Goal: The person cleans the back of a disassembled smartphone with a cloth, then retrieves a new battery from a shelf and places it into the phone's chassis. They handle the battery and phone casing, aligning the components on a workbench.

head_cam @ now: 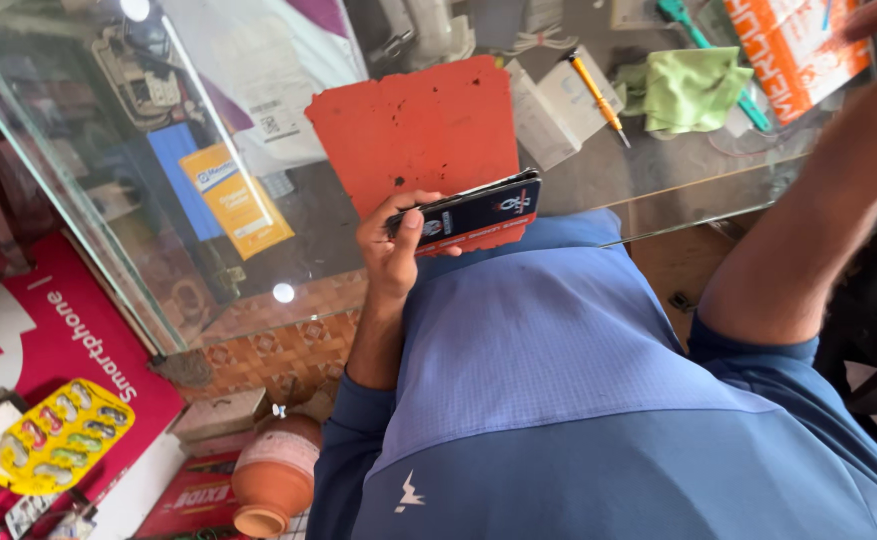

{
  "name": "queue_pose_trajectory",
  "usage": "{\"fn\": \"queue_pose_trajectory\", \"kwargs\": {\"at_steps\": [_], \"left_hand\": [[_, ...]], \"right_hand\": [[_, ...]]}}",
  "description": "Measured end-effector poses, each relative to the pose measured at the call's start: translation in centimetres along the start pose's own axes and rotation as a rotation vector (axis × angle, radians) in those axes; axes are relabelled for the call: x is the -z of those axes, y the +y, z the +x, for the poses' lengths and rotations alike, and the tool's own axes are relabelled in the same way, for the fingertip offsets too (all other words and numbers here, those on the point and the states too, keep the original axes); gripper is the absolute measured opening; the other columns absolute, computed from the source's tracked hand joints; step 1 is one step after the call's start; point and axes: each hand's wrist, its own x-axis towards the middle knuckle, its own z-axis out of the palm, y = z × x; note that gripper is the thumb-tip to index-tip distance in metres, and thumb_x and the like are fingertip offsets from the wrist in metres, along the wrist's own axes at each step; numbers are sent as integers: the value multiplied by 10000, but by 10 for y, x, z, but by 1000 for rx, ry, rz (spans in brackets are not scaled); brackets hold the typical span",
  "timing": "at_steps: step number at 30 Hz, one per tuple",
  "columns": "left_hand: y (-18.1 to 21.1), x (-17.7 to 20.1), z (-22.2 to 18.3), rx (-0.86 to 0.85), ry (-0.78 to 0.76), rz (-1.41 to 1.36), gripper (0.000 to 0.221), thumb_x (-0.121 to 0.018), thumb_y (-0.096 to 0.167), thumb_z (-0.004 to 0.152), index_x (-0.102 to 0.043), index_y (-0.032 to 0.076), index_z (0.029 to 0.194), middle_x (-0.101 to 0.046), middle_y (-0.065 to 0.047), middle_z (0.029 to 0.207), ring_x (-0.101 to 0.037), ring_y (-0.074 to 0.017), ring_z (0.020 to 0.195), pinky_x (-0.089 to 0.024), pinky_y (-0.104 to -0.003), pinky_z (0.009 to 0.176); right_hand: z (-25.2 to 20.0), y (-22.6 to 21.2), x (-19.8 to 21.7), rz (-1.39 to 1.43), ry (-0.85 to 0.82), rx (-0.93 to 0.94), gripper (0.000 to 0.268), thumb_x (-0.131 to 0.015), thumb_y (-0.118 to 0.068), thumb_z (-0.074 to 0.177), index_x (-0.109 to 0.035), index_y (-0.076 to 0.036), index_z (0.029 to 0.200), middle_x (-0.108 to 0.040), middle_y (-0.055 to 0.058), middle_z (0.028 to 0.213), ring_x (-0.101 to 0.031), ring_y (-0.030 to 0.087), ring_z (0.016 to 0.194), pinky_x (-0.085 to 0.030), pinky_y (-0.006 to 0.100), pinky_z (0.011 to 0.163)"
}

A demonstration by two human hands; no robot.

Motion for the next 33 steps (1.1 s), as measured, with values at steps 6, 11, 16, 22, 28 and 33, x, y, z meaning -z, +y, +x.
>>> {"fn": "queue_pose_trajectory", "kwargs": {"at_steps": [6, 11, 16, 22, 28, 33], "left_hand": [[-5, 4, -2, -36, -30, 12, 302, -549, 165, 1115, -629, -109, 1214, -739, -225, 1024, -757, -263, 737, -648, -347, 656], [-4, 6, -2, -15, -40, 9, 348, -538, 213, 1123, -632, -106, 1225, -745, -211, 1013, -759, -250, 732, -648, -335, 665], [-3, 6, -4, 24, -47, -29, 400, -535, 270, 1111, -621, -104, 1225, -738, -206, 1050, -768, -259, 752, -657, -338, 661], [-3, 7, -3, 21, -58, 8, 392, -515, 257, 1110, -626, -103, 1221, -747, -199, 1019, -776, -255, 749, -663, -331, 645], [0, 6, -3, -6, -73, 12, 370, -507, 229, 1114, -631, -99, 1231, -749, -198, 1025, -771, -248, 763, -664, -325, 669], [-1, 7, -3, -13, -74, 33, 352, -503, 213, 1116, -637, -94, 1227, -757, -190, 1004, -774, -236, 751, -652, -307, 660]], "right_hand": [[-82, 6, -79, 72, -596, -160, 69, -671, 101, 991, -681, 66, 1049, -626, 110, 1063, -687, 144, 874, -591, 245, 750], [-102, 13, -111, -147, -828, 6, 148, -721, 77, 945, -739, 15, 1079, -636, 114, 1061, -658, 182, 921, -541, 282, 768], [-104, 7, -124, -262, -891, 200, 219, -726, 68, 860, -750, -15, 1061, -683, 83, 1059, -723, 178, 896, -595, 292, 749], [-106, 14, -127, -206, -881, 128, 225, -729, 67, 904, -727, -6, 1117, -701, 45, 1035, -740, 128, 898, -627, 281, 776], [-106, 16, -127, -152, -877, 54, 172, -748, 87, 837, -693, -6, 971, -678, 98, 1013, -708, 163, 862, -576, 291, 716], [-106, 9, -129, -189, -907, 205, 166, -738, 70, 905, -648, -23, 1008, -701, 108, 1101, -749, 204, 1013, -638, 304, 832]]}}
